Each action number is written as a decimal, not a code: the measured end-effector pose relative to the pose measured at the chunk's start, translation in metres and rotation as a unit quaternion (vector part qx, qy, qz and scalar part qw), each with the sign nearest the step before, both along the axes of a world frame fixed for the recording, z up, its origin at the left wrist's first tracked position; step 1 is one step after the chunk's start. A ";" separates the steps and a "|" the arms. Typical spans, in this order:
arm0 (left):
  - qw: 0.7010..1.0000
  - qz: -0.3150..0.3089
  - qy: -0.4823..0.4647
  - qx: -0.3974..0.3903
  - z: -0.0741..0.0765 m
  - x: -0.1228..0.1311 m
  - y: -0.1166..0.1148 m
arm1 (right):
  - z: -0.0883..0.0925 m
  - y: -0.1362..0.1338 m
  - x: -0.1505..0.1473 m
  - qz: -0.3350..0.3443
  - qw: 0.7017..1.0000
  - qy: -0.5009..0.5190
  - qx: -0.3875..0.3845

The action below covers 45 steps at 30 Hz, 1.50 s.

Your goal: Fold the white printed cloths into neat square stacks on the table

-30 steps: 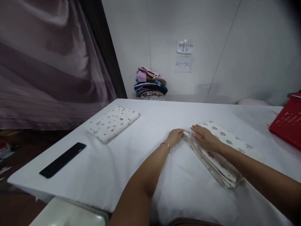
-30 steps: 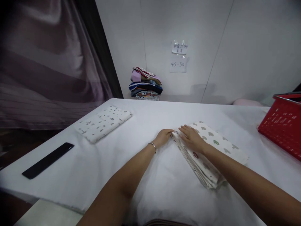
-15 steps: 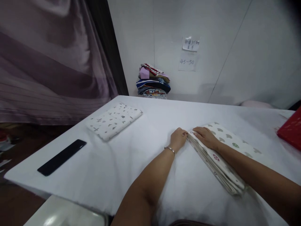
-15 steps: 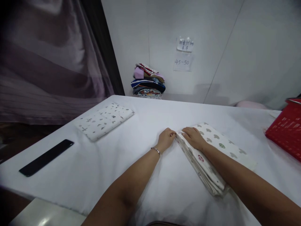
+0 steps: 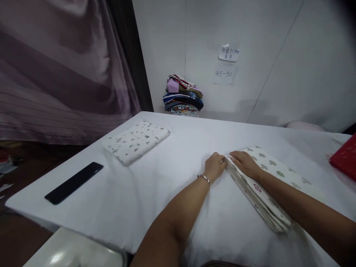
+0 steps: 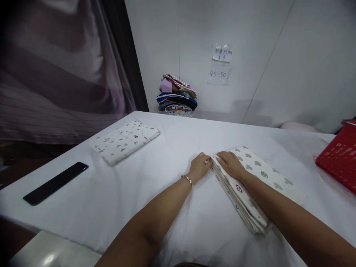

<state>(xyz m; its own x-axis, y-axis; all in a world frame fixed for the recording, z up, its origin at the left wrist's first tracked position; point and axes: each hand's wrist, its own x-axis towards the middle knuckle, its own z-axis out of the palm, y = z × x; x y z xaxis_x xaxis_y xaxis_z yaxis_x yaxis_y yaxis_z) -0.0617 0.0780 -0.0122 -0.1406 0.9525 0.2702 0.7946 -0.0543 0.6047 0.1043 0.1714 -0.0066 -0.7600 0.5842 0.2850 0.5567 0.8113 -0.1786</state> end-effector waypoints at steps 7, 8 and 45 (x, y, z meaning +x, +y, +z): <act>1.000 0.013 0.015 -0.008 -0.005 0.001 0.005 | 0.001 -0.002 -0.002 -0.007 1.000 -0.009 0.001; 1.000 0.014 0.021 -0.009 -0.006 0.002 0.006 | 0.001 -0.003 -0.002 -0.008 1.000 -0.010 0.002; 0.999 -0.039 0.027 -0.002 -0.002 -0.004 0.010 | -0.004 0.005 -0.007 -0.041 0.996 -0.077 -0.022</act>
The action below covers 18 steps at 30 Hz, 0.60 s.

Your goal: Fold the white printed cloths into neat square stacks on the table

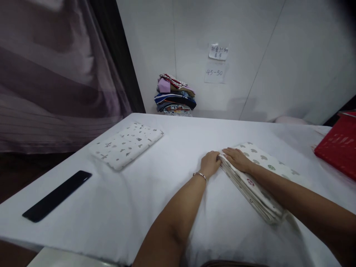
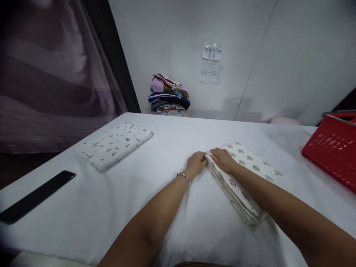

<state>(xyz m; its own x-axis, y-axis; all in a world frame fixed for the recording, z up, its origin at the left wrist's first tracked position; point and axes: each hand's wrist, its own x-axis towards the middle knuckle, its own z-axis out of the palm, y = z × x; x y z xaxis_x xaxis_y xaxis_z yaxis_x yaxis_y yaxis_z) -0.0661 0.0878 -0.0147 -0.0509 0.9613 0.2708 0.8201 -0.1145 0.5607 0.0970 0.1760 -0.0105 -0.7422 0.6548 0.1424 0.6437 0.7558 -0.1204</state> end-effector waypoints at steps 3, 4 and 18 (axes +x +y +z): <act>1.000 0.001 0.008 0.016 -0.001 0.001 0.002 | 0.001 -0.001 -0.002 0.000 1.000 -0.006 -0.009; 1.000 0.002 0.008 0.018 -0.001 0.002 0.002 | 0.001 -0.001 -0.002 0.000 1.000 -0.009 -0.012; 1.000 -0.002 -0.027 -0.009 0.004 -0.002 0.005 | 0.006 0.016 0.018 -0.024 0.998 -0.056 0.008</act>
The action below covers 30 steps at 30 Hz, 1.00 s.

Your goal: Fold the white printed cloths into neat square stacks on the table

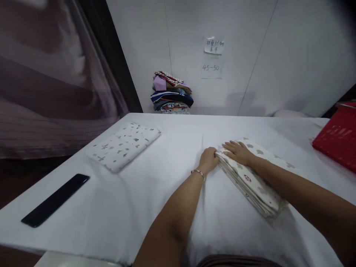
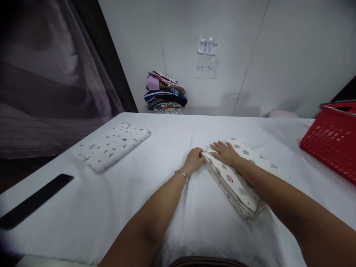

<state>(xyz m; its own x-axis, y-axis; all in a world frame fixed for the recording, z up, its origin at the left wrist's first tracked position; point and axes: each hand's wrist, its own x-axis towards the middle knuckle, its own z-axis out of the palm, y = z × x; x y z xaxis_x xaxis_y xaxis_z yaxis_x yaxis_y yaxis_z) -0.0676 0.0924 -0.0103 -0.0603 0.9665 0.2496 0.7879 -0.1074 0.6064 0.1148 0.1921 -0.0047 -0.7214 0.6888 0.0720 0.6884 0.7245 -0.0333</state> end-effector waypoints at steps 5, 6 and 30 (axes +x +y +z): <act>0.999 -0.019 -0.026 0.013 -0.002 -0.006 -0.004 | 0.013 -0.011 -0.005 -0.013 0.999 0.002 -0.047; 0.999 -0.021 -0.030 0.018 -0.003 -0.007 -0.004 | 0.014 -0.015 -0.005 -0.009 0.999 0.012 -0.050; 0.992 -0.018 -0.122 0.004 -0.001 -0.007 -0.003 | 0.019 -0.089 0.008 0.090 0.987 0.041 -0.125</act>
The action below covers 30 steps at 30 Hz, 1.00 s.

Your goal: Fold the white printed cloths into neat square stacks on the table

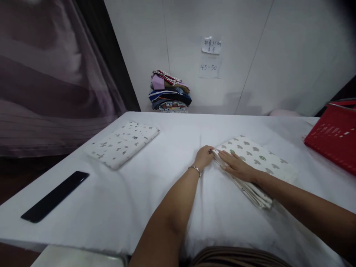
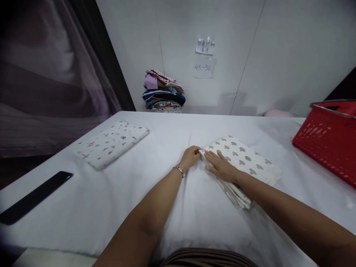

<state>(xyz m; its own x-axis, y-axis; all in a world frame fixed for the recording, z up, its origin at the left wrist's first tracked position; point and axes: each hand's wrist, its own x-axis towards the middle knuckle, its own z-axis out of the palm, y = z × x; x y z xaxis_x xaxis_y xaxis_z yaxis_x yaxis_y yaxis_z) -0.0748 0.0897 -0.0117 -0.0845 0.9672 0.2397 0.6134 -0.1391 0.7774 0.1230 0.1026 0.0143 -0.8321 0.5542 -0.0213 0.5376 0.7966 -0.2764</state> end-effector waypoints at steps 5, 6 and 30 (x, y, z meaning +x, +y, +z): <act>1.000 0.001 0.002 -0.004 -0.004 -0.001 0.002 | -0.002 -0.027 0.026 -0.025 0.999 -0.011 0.038; 1.000 -0.002 0.001 -0.002 -0.006 0.000 0.003 | -0.005 -0.034 0.031 -0.024 0.998 -0.008 0.052; 0.999 0.023 0.022 0.014 -0.004 -0.001 -0.001 | -0.016 -0.092 0.075 -0.060 0.967 0.031 0.245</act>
